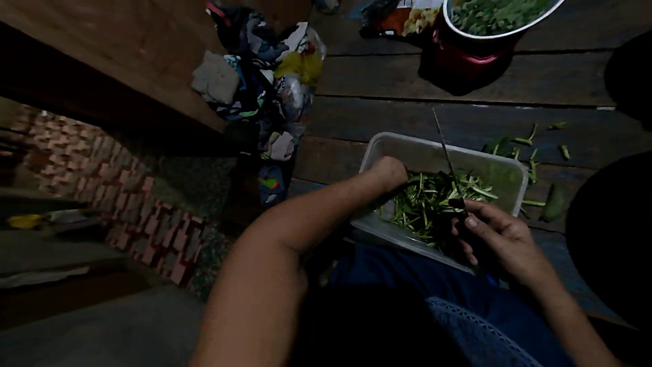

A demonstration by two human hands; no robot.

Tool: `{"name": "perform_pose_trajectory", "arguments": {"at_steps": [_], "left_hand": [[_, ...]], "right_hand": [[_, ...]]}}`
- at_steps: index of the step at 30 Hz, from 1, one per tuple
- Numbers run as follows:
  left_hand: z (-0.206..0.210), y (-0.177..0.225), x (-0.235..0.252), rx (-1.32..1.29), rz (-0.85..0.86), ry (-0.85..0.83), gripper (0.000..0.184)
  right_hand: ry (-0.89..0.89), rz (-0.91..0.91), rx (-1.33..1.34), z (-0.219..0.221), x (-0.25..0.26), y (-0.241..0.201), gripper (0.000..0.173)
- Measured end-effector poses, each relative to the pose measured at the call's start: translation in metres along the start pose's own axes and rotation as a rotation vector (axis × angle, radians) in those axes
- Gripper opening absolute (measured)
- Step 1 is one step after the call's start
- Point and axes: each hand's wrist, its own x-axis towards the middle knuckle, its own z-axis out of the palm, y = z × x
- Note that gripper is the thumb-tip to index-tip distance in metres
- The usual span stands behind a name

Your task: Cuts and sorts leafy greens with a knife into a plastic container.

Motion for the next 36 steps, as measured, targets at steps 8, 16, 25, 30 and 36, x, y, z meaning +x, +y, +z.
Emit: {"name": "perform_pose_trajectory", "arguments": {"at_steps": [8, 16, 25, 30, 36], "left_hand": [[0.01, -0.006, 0.005, -0.022, 0.062, 0.087, 0.027], [0.004, -0.006, 0.003, 0.068, 0.077, 0.033, 0.024], [-0.049, 0.016, -0.056, -0.079, -0.152, 0.054, 0.02], [-0.035, -0.012, -0.085, -0.683, -0.033, 0.333, 0.029], [0.026, 0.01, -0.09, -1.739, 0.097, 0.465, 0.014]], "right_hand": [[-0.012, 0.023, -0.009, 0.001, 0.002, -0.001, 0.031], [-0.003, -0.005, -0.021, 0.0, 0.002, 0.0, 0.032], [0.002, 0.002, -0.029, 0.001, 0.003, -0.001, 0.033], [0.02, 0.005, -0.047, 0.003, 0.001, -0.002, 0.033], [-0.021, -0.066, -0.11, 0.016, 0.0, -0.007, 0.041]]}}
